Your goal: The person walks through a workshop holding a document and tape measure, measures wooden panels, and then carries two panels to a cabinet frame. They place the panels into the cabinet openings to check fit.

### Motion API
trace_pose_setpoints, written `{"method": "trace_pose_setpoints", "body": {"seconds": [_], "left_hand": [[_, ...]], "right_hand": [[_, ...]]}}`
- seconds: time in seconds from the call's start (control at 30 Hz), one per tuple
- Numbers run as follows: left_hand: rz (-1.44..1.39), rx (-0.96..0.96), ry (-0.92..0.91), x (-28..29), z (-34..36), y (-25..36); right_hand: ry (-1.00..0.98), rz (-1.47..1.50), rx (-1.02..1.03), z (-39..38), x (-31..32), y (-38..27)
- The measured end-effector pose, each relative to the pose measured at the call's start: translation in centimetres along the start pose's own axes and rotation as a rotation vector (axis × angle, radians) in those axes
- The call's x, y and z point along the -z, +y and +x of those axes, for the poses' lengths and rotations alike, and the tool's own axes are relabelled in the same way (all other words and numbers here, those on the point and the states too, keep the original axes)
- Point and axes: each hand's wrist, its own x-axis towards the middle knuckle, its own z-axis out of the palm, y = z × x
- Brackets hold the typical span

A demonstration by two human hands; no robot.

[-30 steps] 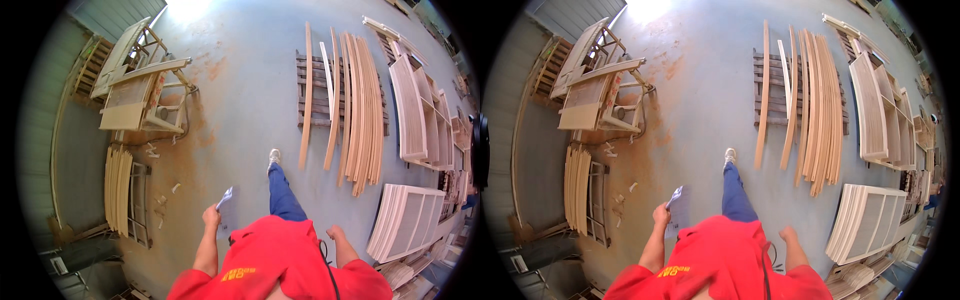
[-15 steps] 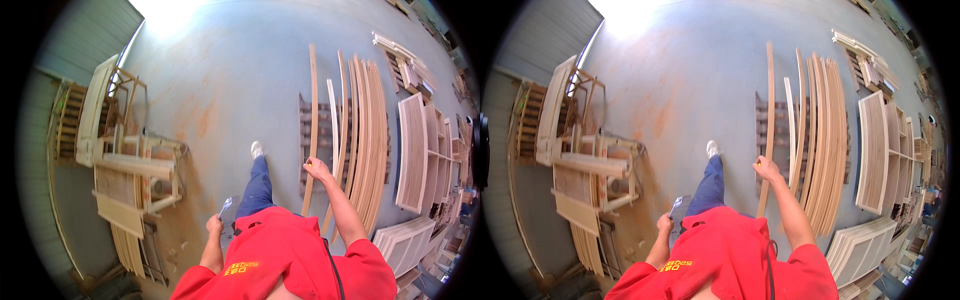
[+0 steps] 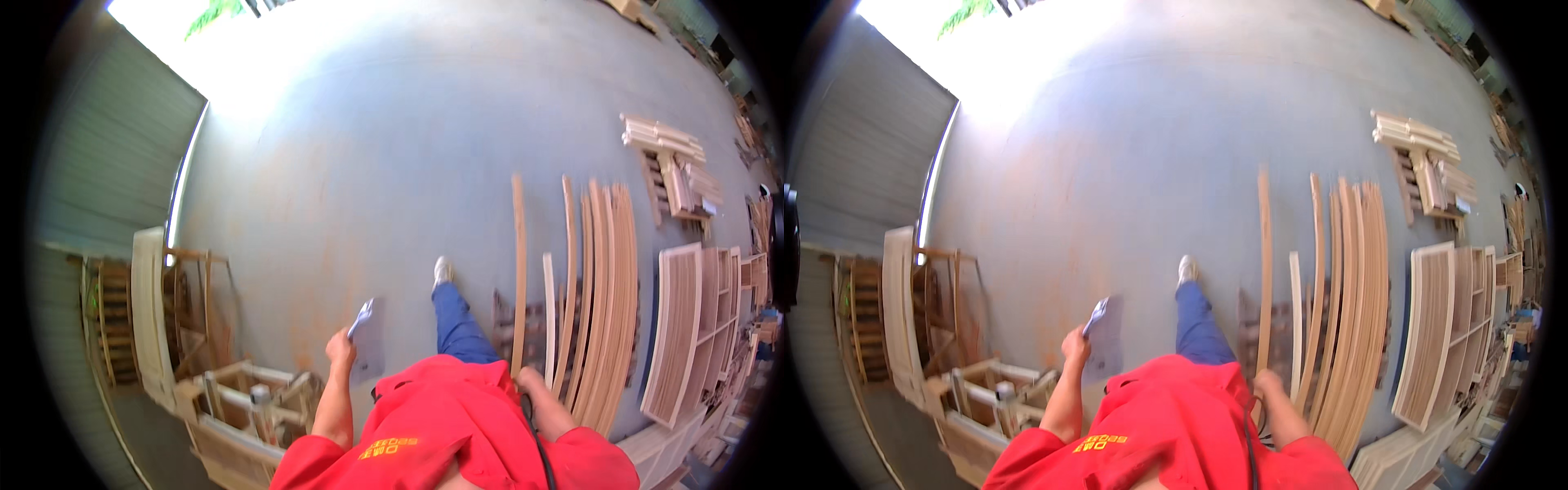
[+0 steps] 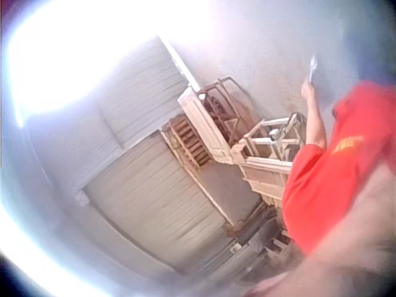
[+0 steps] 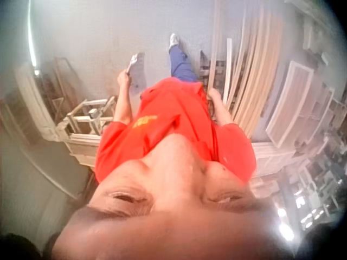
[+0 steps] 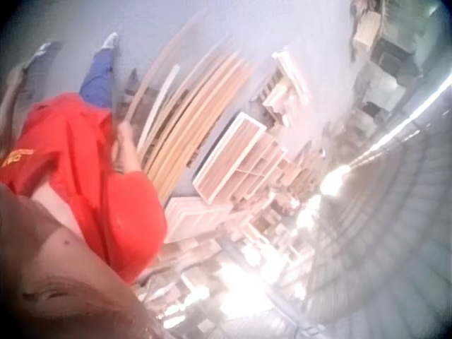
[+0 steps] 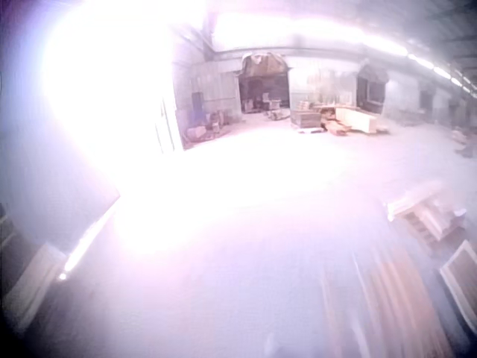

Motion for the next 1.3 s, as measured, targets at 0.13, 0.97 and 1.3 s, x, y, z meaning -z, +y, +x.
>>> {"method": "trace_pose_setpoints", "body": {"seconds": [0.13,0.97,1.3], "left_hand": [[0.012,0.181,-0.055,5.6,12.1,3.6],[0.019,-0.054,0.012,46.1,119.6,63.5],[0.031,0.171,-0.091,57.1,147.3,77.1]], "right_hand": [[-0.013,-0.064,0.082,7.9,19.4,-16.9],[0.295,0.137,0.008,54.6,112.1,-58.7],[0.544,0.217,0.410,75.2,169.9,-94.8]]}}
